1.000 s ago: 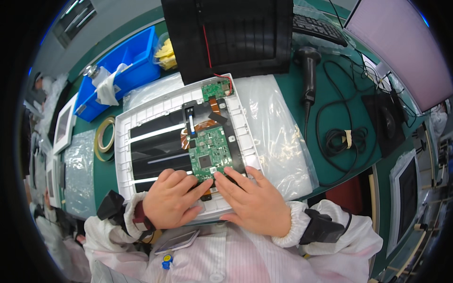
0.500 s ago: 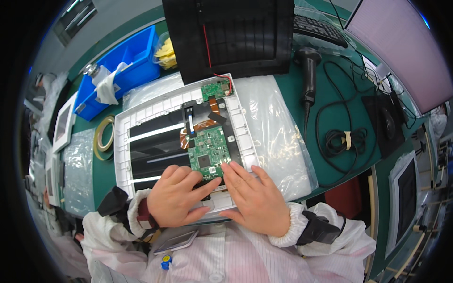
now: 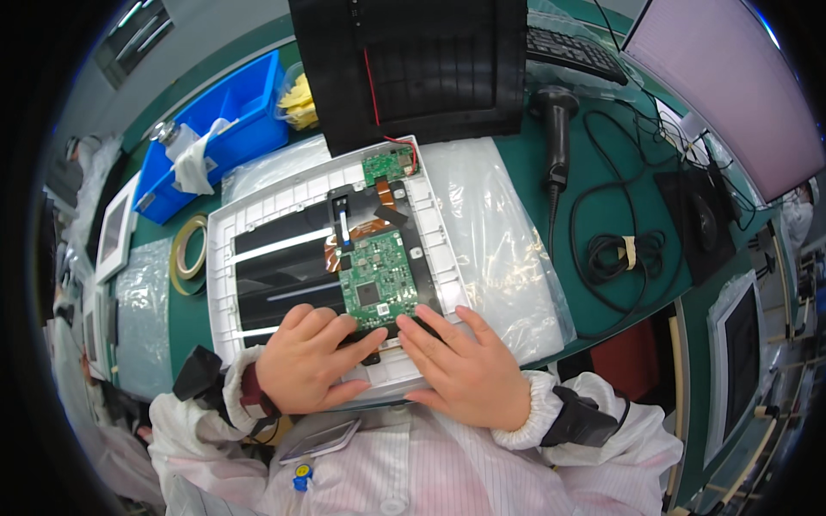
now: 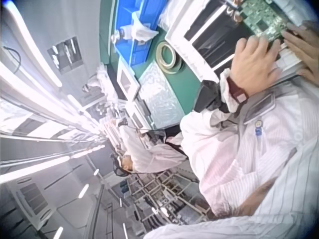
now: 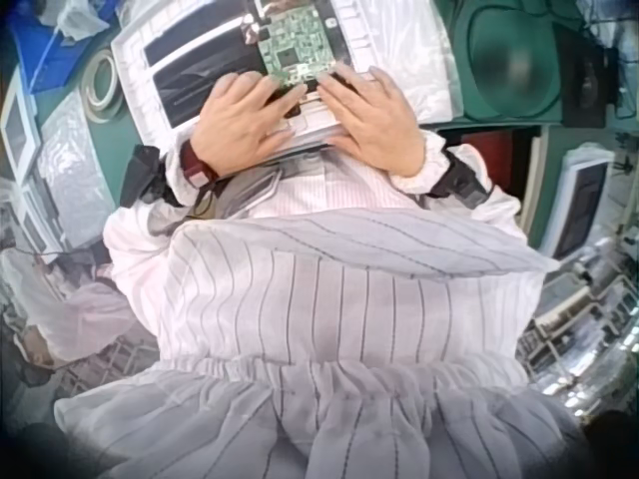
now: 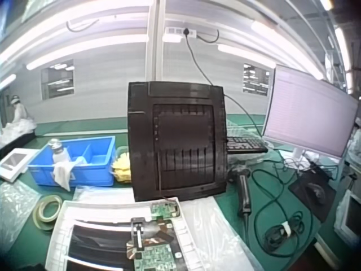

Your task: The person connects cables to a circuit board on a screen assembly, applies a strip of tape, and wipes the screen with a cloth. They then scan the assembly with a handheld scanner, use a computer mouse, and reconnect the cables.

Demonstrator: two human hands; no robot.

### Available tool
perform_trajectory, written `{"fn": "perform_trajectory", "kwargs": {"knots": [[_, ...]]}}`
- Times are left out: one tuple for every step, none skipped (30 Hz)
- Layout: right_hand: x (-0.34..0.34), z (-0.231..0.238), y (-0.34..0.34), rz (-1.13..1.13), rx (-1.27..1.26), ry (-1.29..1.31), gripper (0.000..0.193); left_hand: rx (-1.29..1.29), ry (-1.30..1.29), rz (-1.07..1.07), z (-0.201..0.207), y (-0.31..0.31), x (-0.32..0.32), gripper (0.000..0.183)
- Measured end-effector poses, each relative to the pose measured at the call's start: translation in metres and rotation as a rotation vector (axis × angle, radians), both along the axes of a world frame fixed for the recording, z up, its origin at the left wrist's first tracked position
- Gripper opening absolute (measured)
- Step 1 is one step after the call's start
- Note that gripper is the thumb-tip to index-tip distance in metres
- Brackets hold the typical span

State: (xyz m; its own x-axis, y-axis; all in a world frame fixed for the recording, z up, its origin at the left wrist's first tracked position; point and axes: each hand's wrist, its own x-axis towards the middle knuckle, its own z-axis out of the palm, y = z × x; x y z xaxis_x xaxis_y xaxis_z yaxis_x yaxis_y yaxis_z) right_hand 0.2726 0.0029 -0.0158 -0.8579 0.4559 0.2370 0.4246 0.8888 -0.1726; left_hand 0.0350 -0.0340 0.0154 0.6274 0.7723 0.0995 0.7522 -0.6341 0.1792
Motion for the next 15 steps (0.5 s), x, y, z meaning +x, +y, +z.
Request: {"fn": "perform_trajectory", "kwargs": {"knots": [[0.0, 0.0, -0.001, -0.012, 0.004, -0.018, 0.057, 0.025, 0.032, -0.015, 0.001, -0.001, -0.002, 0.053], [0.0, 0.001, 0.0, -0.011, 0.004, -0.017, 0.057, 0.048, 0.063, -0.03, 0.001, -0.003, -0.005, 0.053], [0.001, 0.002, 0.001, -0.021, -0.01, -0.025, 0.057, 0.048, 0.064, -0.029, 0.001, -0.004, -0.007, 0.053], [0.001, 0.002, 0.002, -0.031, -0.023, -0.034, 0.057, 0.063, 0.097, -0.033, 0.001, -0.006, -0.01, 0.053], [0.002, 0.003, 0.003, -0.028, -0.022, -0.032, 0.057, 0.078, 0.131, -0.035, 0.002, -0.008, -0.012, 0.052], [0.003, 0.003, 0.004, -0.03, -0.027, -0.032, 0.057, 0.079, 0.134, -0.031, 0.003, -0.01, -0.015, 0.052], [0.004, 0.004, 0.005, -0.031, -0.032, -0.031, 0.057, 0.088, 0.144, -0.032, 0.004, -0.012, -0.017, 0.052], [0.005, 0.005, 0.006, -0.03, -0.031, -0.031, 0.057, 0.097, 0.153, -0.036, 0.004, -0.013, -0.02, 0.051], [0.006, 0.006, 0.006, -0.046, -0.016, -0.024, 0.056, 0.097, 0.153, -0.035, 0.004, -0.015, -0.022, 0.051], [0.006, 0.007, 0.006, -0.062, -0.002, -0.016, 0.055, 0.086, 0.152, -0.026, 0.002, -0.016, -0.025, 0.051], [0.006, 0.008, 0.007, -0.06, 0.0, -0.014, 0.055, 0.077, 0.153, -0.018, 0.002, -0.017, -0.027, 0.051], [0.005, 0.009, 0.007, -0.057, -0.017, -0.001, 0.054, 0.077, 0.155, -0.016, 0.003, -0.017, -0.028, 0.051], [0.004, 0.009, 0.007, -0.054, -0.034, 0.013, 0.053, 0.072, 0.139, 0.002, 0.004, -0.018, -0.029, 0.05], [0.002, 0.008, 0.005, -0.052, -0.033, 0.014, 0.053, 0.067, 0.123, 0.019, 0.005, -0.019, -0.03, 0.05], [-0.003, 0.005, 0.002, 0.016, -0.033, 0.042, 0.052, 0.067, 0.125, 0.021, 0.003, -0.019, -0.029, 0.05]]}}
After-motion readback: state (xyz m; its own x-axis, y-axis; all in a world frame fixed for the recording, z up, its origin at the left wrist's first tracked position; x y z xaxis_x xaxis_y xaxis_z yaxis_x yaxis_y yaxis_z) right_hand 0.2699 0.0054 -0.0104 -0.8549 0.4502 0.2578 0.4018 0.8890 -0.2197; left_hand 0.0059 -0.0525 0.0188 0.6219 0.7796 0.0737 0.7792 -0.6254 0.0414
